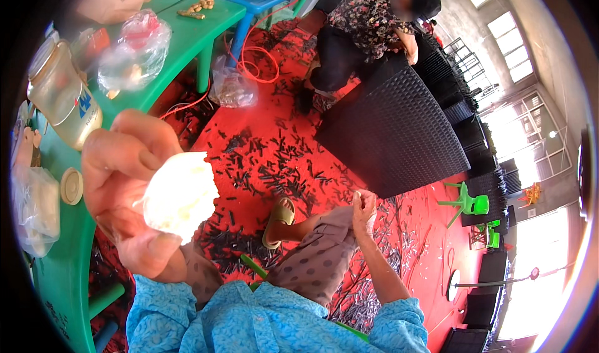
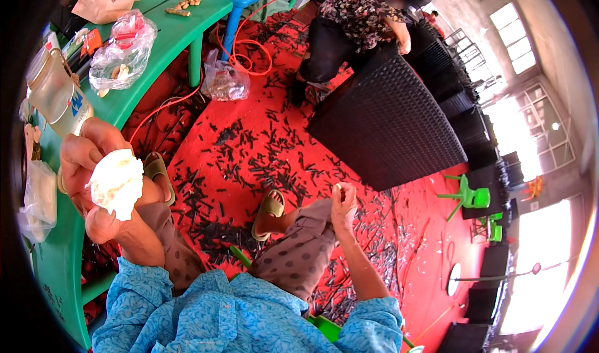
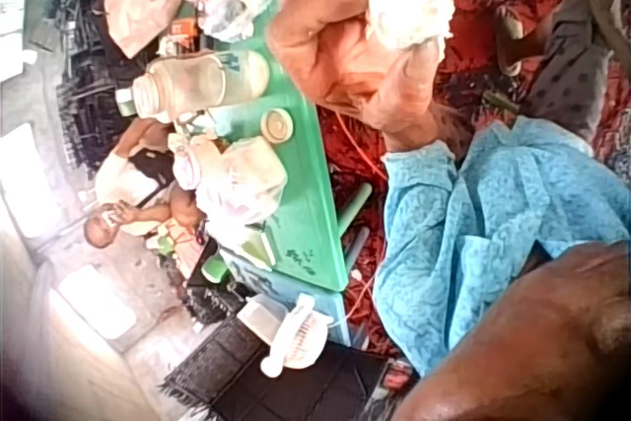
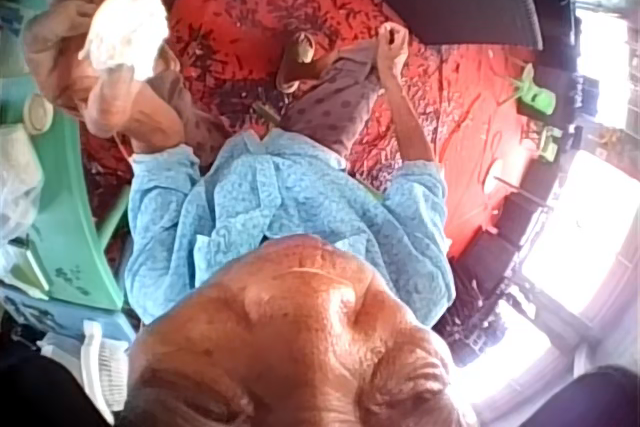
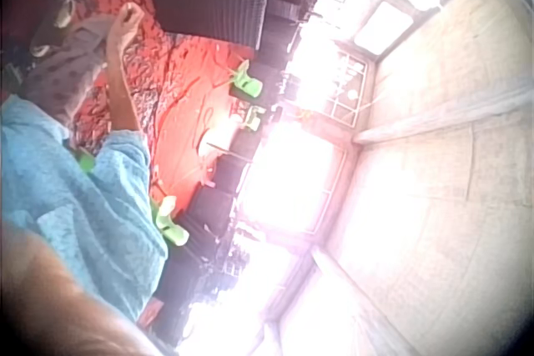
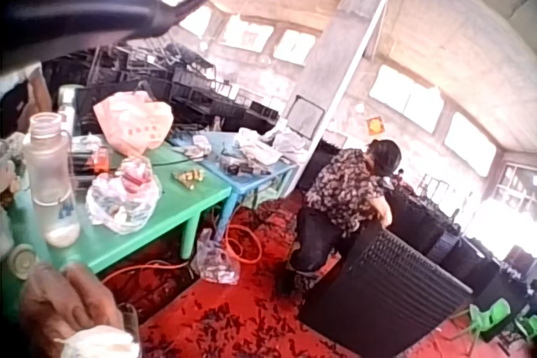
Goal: The person breaks apart a white food item by hand, then picks up a large translucent container and brings it close to the camera before continuing to handle the food.
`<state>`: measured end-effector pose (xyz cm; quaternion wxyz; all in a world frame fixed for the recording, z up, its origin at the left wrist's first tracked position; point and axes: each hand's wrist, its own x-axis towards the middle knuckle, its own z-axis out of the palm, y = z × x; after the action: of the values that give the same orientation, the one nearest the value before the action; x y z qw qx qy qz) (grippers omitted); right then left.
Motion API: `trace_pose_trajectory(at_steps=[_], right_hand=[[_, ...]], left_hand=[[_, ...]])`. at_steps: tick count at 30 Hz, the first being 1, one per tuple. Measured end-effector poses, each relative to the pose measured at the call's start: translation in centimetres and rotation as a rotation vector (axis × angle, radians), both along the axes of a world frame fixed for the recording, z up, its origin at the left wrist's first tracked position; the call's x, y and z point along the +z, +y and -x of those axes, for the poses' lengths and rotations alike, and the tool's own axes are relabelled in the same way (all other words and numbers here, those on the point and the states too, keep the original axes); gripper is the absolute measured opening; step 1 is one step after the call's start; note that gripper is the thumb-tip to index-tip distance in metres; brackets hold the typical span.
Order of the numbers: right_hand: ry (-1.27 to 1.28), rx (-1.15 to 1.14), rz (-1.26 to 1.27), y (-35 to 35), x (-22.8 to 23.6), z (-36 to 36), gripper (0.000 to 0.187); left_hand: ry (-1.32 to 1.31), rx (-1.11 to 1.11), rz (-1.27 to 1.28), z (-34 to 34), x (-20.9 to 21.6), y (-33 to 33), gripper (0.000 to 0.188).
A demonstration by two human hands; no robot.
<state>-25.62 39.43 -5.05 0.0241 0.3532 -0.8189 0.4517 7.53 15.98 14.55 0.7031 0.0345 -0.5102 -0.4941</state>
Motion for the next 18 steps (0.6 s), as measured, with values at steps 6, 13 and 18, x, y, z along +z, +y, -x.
trace_pose_trajectory(at_steps=[6, 13, 18], right_hand=[[0.008, -0.010, -0.001, 0.0, -0.1, 0.1, 0.020], [0.001, -0.011, 0.013, 0.1, -0.3, 0.3, 0.020], [0.027, -0.045, 0.039, 0.3, -1.2, 0.8, 0.017]], left_hand=[[-0.072, -0.023, 0.104, -0.5, -0.1, -0.4, 0.046], [-0.068, -0.033, 0.070, -0.6, 0.0, -0.3, 0.047], [-0.049, -0.018, 0.058, -0.8, -0.5, -0.6, 0.048]])
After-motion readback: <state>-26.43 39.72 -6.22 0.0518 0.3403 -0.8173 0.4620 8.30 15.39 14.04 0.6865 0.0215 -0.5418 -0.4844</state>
